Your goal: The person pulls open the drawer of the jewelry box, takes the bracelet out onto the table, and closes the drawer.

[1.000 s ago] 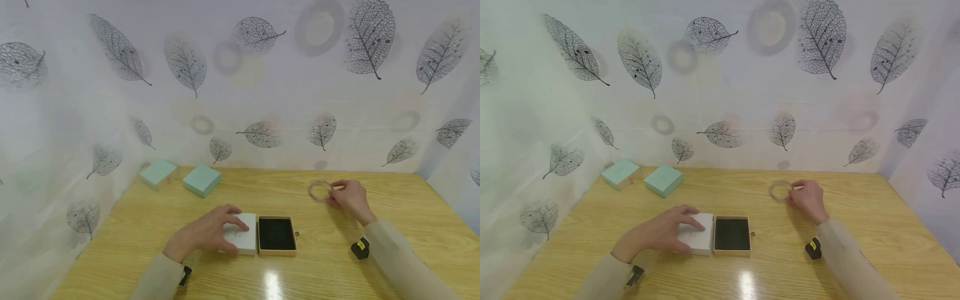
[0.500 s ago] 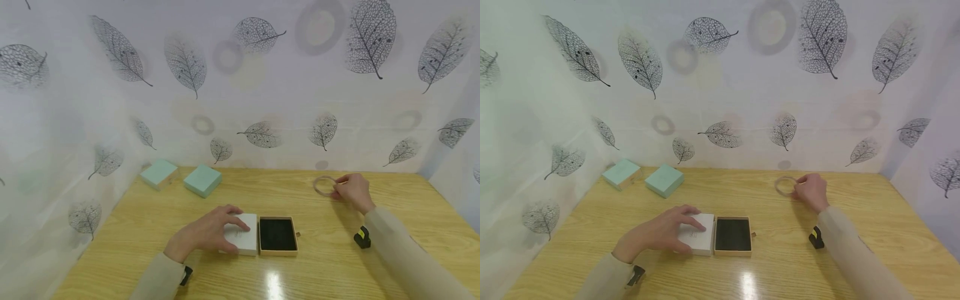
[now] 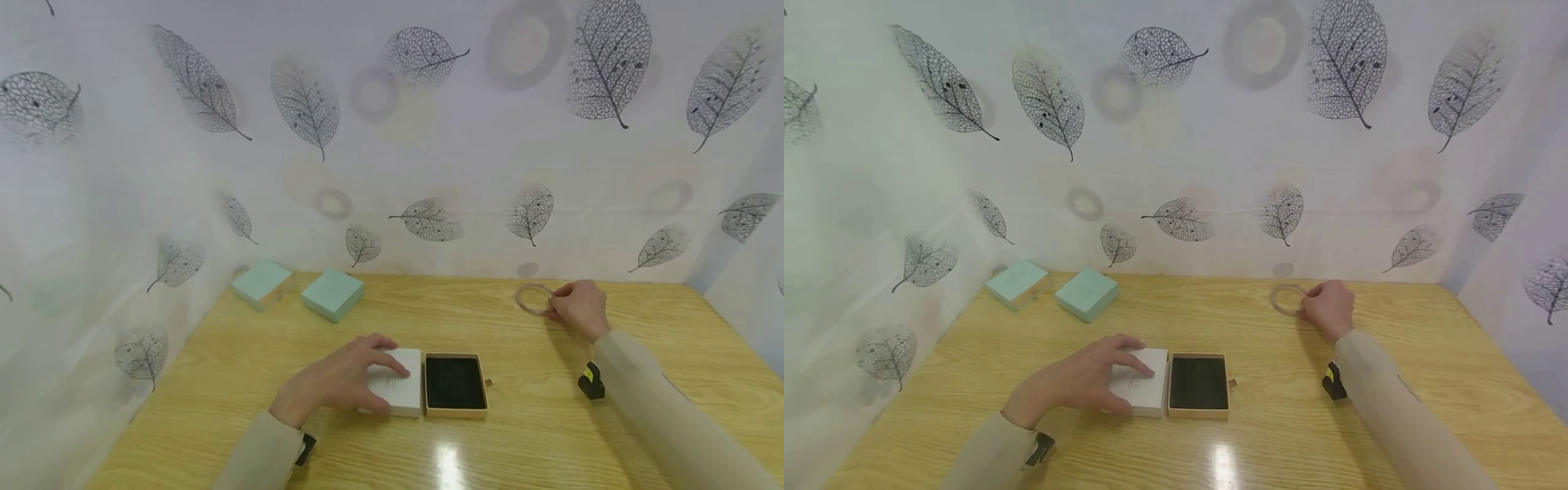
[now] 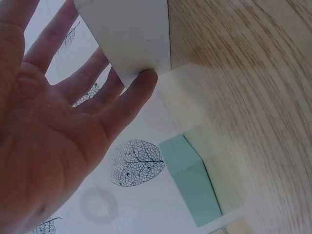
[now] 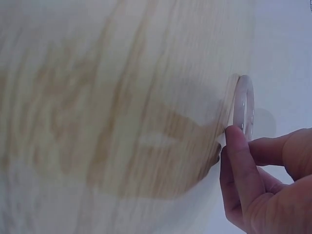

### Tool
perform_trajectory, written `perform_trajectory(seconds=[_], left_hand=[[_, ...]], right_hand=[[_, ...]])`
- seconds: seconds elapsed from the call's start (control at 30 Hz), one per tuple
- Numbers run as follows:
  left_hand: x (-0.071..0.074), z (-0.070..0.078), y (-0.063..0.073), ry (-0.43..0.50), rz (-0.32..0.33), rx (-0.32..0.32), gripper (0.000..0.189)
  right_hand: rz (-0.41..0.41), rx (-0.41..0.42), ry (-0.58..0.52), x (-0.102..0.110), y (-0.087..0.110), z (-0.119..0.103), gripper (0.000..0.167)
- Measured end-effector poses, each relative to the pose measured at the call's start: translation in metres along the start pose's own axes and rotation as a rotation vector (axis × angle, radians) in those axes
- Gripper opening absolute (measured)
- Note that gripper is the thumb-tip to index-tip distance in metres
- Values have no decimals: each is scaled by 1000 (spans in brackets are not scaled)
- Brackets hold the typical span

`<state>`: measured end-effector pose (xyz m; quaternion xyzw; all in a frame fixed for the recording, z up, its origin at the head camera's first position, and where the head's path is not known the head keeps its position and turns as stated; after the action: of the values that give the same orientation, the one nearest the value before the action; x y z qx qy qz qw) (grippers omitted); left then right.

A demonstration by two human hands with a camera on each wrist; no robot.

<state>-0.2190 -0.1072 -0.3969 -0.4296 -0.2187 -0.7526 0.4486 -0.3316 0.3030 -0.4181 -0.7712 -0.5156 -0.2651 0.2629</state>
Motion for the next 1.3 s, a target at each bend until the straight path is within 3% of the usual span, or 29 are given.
perform_trajectory(seconds=[1.3], left_hand=[[0,0,1,3,8,0,46]], right_hand=[[57,13,44,1,-3,0,32]])
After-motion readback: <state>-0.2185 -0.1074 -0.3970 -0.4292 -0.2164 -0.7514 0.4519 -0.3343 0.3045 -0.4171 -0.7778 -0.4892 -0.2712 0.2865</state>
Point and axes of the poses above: each hand's wrist, its own y-axis away from the middle knuckle, its own x-axis out of the back of the hand, z = x × y, the point moved 5 cm from there along -y, towards the middle knuckle, and after that the axes turned 15 degrees about z, right-handed, at the moved point
